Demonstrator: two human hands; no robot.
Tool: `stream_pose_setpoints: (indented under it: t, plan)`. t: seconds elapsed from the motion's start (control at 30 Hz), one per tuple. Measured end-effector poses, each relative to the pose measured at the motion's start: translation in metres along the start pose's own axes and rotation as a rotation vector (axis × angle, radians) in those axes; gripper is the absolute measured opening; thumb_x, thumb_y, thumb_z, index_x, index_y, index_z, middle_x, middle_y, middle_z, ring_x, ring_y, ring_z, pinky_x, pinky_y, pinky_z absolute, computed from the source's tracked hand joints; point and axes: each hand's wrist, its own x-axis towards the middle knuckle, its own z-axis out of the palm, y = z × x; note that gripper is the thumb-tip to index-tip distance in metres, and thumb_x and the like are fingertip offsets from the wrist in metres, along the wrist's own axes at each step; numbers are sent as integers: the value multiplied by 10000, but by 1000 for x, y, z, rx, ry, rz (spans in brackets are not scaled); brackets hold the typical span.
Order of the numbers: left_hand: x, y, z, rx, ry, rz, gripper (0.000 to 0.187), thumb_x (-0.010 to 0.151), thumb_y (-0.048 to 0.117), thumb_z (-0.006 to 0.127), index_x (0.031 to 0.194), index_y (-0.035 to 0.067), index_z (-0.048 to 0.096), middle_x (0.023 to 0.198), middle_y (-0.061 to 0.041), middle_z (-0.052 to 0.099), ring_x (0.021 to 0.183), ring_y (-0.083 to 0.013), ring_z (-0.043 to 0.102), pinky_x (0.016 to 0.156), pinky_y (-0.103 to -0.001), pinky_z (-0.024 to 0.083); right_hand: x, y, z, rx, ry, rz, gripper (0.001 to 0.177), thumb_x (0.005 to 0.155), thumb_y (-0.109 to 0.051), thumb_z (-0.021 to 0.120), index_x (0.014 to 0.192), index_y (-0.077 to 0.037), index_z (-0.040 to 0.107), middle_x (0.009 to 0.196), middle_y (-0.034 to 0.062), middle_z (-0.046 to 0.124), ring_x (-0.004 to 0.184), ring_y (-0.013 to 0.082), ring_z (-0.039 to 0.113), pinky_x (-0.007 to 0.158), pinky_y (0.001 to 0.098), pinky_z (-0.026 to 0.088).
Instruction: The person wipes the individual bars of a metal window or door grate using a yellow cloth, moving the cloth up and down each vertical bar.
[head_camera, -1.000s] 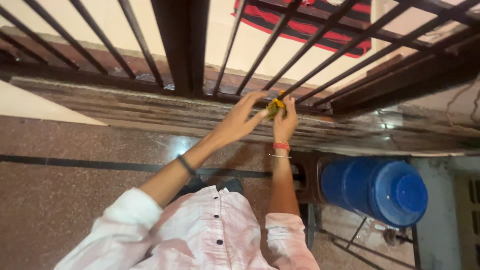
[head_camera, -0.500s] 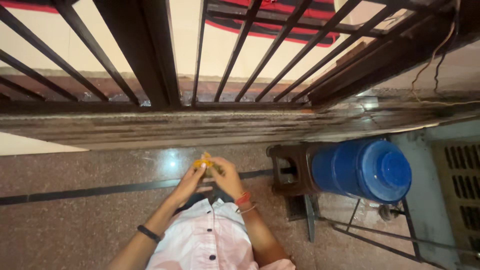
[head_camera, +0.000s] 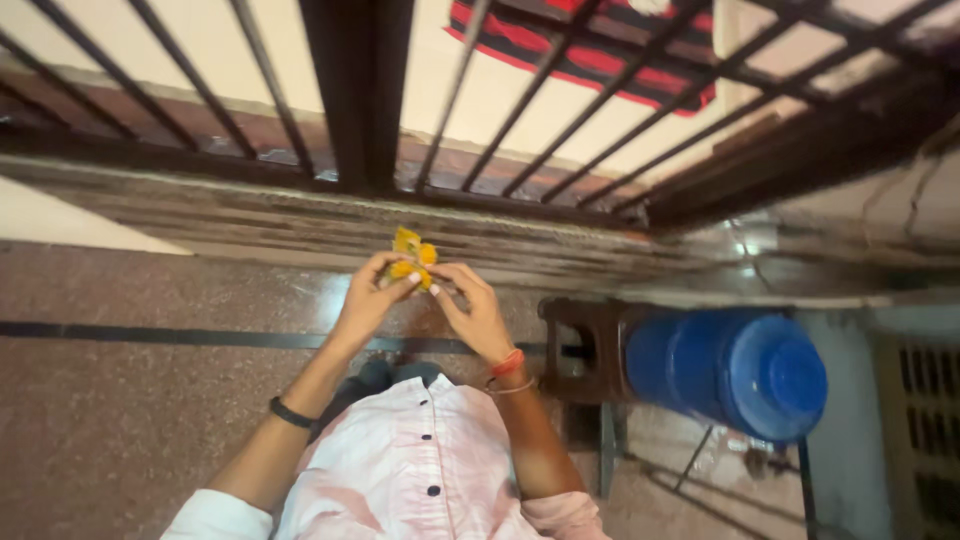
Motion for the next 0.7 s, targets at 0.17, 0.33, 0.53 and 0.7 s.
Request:
stream_pose_setpoints:
  t: [0.17,0.33,0.53,0.7]
  plan:
    - [-5,19,6,-6,56,0,336,891,21,719,1215,40,633,1118,-35,679,999,-109,660,809,-250,583,14,-20,4,72,-60,-28,455,903,-101,736,1335,-59,599,1248,99,633,1124,207,653,891,288,548]
    - [-9,49,0,235,126,-16,298,902,58,764,1184,27,674,1036,-38,698,920,-85,626,744,-236,533,31,-23,9,68,-108,-86,393,897,-62,750,1278,-40,658,1184,116,647,1029,217,654,858,288,553]
    - [11,78,-32,330,66,153,310,917,108,753,1206,36,665,1075,-19,733,973,-62,660,836,-228,550,63,-28,22,-23,-33,-212,268,884,15,695,1149,-18,705,1090,115,677,979,215,684,837,306,561]
    - [34,131,-63,541,168,212,440,860,121,818,1268,39,675,1103,-62,697,879,-121,599,719,-236,490,98,-42,60,-137,259,-318,169,912,30,699,1077,-4,687,1072,121,660,993,218,664,865,308,543]
